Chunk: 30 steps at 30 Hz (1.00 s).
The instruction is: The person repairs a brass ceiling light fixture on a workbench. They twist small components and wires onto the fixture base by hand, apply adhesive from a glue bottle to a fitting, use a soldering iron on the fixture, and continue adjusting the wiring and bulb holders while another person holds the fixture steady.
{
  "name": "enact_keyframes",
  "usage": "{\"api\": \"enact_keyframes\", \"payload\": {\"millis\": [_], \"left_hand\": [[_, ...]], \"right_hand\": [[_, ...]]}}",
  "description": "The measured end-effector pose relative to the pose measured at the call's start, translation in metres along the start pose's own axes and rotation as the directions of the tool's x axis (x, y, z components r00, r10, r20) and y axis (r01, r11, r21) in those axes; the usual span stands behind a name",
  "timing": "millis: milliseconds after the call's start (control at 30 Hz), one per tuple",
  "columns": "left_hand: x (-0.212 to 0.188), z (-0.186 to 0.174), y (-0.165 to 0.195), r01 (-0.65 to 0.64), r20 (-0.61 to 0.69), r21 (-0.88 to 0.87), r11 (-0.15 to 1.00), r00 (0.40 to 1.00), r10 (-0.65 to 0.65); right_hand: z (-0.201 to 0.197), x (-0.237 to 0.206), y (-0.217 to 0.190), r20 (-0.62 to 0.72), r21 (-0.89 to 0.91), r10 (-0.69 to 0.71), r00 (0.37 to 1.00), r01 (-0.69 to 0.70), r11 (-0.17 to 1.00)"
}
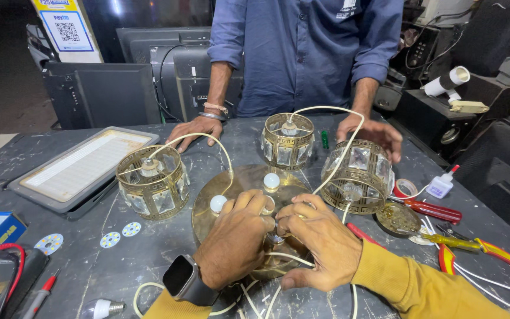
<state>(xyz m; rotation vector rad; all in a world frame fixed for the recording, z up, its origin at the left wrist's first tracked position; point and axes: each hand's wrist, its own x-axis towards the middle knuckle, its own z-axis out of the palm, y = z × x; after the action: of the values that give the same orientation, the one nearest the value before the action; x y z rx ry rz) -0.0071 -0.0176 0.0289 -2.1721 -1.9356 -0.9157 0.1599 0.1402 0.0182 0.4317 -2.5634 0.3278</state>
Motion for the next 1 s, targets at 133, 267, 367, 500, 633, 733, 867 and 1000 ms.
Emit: {"api": "enact_keyframes", "payload": {"millis": [133, 267, 367, 500, 633, 733, 867, 1000], "left_hand": [[0.0, 0.003, -0.003, -0.014, -0.032, 0.023, 1.0, 0.999, 0.015], [0.002, 0.007, -0.003, 0.022, 0.017, 0.063, 0.998, 1.0, -0.024], [0.003, 0.008, -0.004, 0.04, 0.029, 0.052, 0.998, 0.999, -0.041], [0.004, 0.007, -0.003, 0.017, -0.036, -0.019, 1.0, 0.999, -0.018], [0.005, 0.004, -0.001, 0.062, -0.102, -0.102, 0.993, 0.992, -0.072], [0.005, 0.003, -0.002, 0.106, -0.1, -0.118, 0.987, 0.988, -0.118], [0.0, 0.008, -0.009, 0.064, -0.039, -0.143, 0.988, 0.997, -0.07], [-0.011, 0.016, -0.015, 0.048, -0.202, -0.13, 0.99, 0.977, -0.073]], "right_hand": [[-0.001, 0.002, 0.0, 0.004, -0.001, 0.003, 1.0, -0.003, 1.0], [-0.004, 0.001, -0.002, 0.008, 0.02, 0.021, 1.0, -0.021, 1.0], [-0.005, 0.001, -0.004, -0.001, 0.037, 0.034, 0.999, -0.034, 0.999], [-0.007, 0.003, -0.005, -0.016, 0.04, 0.016, 1.0, -0.016, 0.999], [-0.01, 0.003, -0.007, -0.018, 0.037, 0.022, 1.0, -0.021, 0.999], [-0.01, 0.002, -0.007, -0.017, 0.04, 0.057, 0.998, -0.057, 0.998], [-0.003, 0.003, -0.003, -0.015, -0.023, 0.034, 0.999, -0.035, 0.999], [0.011, 0.008, 0.001, -0.034, -0.037, -0.019, 0.999, 0.018, 0.999]]}}
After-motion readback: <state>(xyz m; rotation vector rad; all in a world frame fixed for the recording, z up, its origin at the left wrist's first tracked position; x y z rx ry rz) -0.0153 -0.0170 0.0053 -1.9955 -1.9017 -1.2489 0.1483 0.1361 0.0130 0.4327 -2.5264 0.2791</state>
